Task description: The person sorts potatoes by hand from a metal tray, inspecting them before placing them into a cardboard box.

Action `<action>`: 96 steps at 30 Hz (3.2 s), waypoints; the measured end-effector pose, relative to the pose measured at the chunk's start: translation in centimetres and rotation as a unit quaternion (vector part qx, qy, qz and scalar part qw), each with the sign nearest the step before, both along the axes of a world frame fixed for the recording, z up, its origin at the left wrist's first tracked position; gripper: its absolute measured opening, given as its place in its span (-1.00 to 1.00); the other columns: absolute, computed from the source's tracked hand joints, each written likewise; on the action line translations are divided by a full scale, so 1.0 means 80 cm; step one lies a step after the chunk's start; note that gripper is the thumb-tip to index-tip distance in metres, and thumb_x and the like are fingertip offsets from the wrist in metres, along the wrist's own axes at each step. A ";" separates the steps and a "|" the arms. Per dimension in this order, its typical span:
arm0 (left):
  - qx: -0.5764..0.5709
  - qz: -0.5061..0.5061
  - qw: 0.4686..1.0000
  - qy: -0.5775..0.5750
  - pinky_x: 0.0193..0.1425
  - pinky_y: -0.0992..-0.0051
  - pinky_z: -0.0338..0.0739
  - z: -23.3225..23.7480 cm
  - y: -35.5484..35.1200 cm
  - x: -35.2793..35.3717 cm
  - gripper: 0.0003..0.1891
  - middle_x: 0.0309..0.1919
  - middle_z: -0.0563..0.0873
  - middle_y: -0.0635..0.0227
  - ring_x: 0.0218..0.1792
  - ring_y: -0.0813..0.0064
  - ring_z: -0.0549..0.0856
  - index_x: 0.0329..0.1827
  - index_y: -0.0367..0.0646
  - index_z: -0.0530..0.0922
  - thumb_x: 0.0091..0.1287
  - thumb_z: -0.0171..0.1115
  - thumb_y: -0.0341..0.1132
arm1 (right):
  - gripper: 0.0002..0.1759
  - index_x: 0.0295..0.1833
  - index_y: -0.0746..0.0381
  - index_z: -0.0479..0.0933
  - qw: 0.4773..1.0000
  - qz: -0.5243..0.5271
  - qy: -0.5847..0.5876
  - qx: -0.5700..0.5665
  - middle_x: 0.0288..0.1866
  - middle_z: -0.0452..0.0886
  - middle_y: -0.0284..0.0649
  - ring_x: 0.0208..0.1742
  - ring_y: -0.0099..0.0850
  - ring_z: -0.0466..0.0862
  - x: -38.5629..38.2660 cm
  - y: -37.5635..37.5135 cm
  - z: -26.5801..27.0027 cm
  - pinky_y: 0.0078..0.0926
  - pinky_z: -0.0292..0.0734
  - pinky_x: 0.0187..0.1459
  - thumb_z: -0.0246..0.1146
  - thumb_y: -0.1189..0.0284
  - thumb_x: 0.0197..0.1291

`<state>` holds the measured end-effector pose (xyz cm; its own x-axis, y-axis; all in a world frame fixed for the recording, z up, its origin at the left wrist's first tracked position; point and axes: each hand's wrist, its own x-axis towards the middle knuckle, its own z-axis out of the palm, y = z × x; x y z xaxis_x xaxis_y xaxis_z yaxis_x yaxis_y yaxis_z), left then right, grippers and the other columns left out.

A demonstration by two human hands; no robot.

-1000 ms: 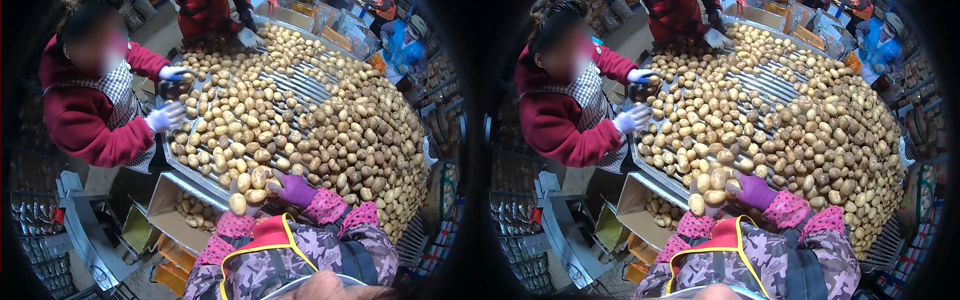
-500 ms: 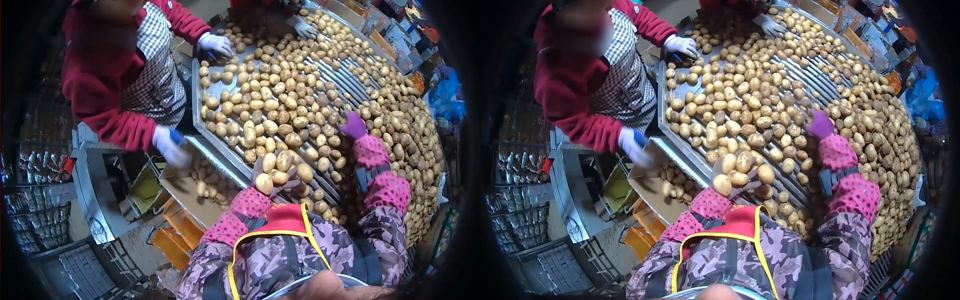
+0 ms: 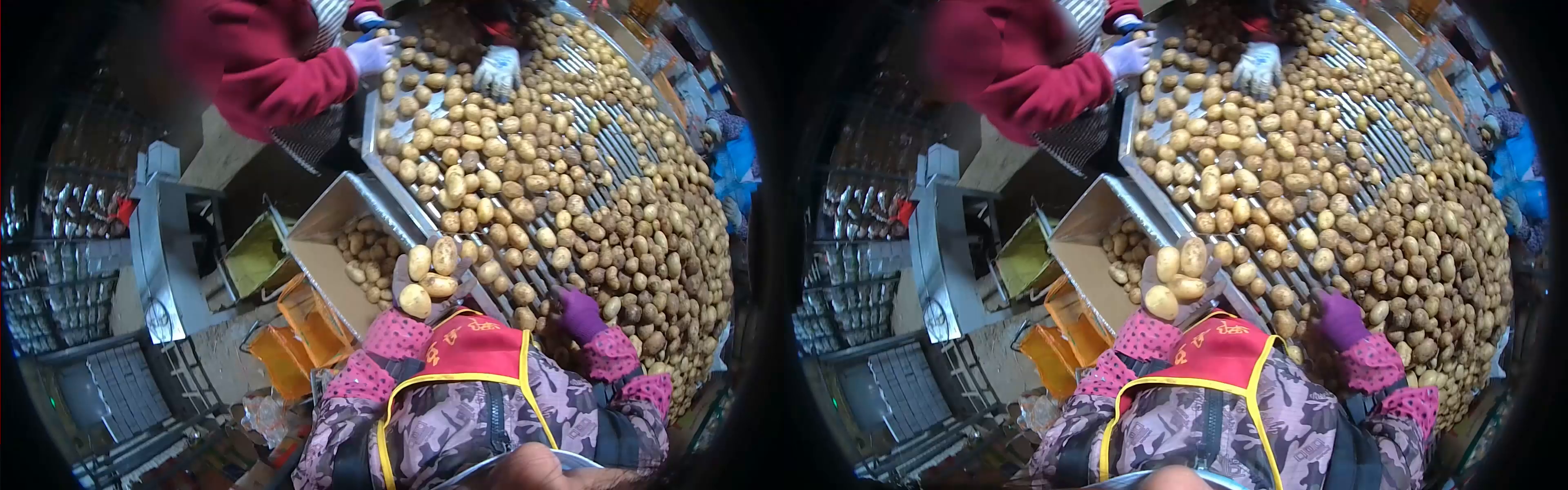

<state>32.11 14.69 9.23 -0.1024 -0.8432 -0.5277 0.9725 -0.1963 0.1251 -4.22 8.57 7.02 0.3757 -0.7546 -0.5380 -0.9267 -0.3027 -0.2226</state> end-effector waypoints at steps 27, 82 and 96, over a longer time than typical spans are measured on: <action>0.188 -0.200 0.797 -0.538 -0.41 0.35 0.58 -0.244 0.144 0.187 -0.65 -0.34 0.68 0.36 -0.42 0.44 0.65 0.09 -0.10 0.61 0.45 0.25 -0.04 | -0.50 0.23 0.09 0.68 0.889 0.266 -0.256 0.271 0.15 0.71 0.05 0.20 -0.02 0.69 0.288 -0.042 0.005 -0.06 0.55 0.26 0.22 0.00 0.39; 0.008 -0.208 0.971 -0.115 -0.32 0.72 0.58 -0.121 -0.245 -0.149 -0.58 0.16 0.67 0.21 -0.21 0.59 0.65 0.43 -0.22 0.42 0.65 0.01 -0.17 | -0.75 0.02 0.18 0.65 0.979 -0.015 -0.018 -0.203 0.12 0.64 0.02 0.08 -0.03 0.72 0.064 -0.428 -0.121 -0.03 0.66 0.05 0.26 0.40 0.24; 0.026 -0.148 0.988 -0.038 -0.26 0.67 0.64 -0.059 -0.216 -0.124 -0.46 0.26 0.64 0.16 -0.11 0.37 0.68 0.43 -0.28 0.42 0.70 -0.13 0.00 | -0.30 0.45 0.05 0.49 0.954 0.025 -0.167 -0.249 0.40 0.53 0.09 0.39 0.07 0.50 0.106 -0.373 -0.037 0.18 0.34 0.36 0.32 -0.05 0.29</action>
<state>22.22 -2.58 4.48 -0.3001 -0.7540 -0.5844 0.8594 -0.4795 0.1773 4.30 -21.30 4.04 0.5059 -0.8618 0.0378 -0.8111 -0.4901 -0.3193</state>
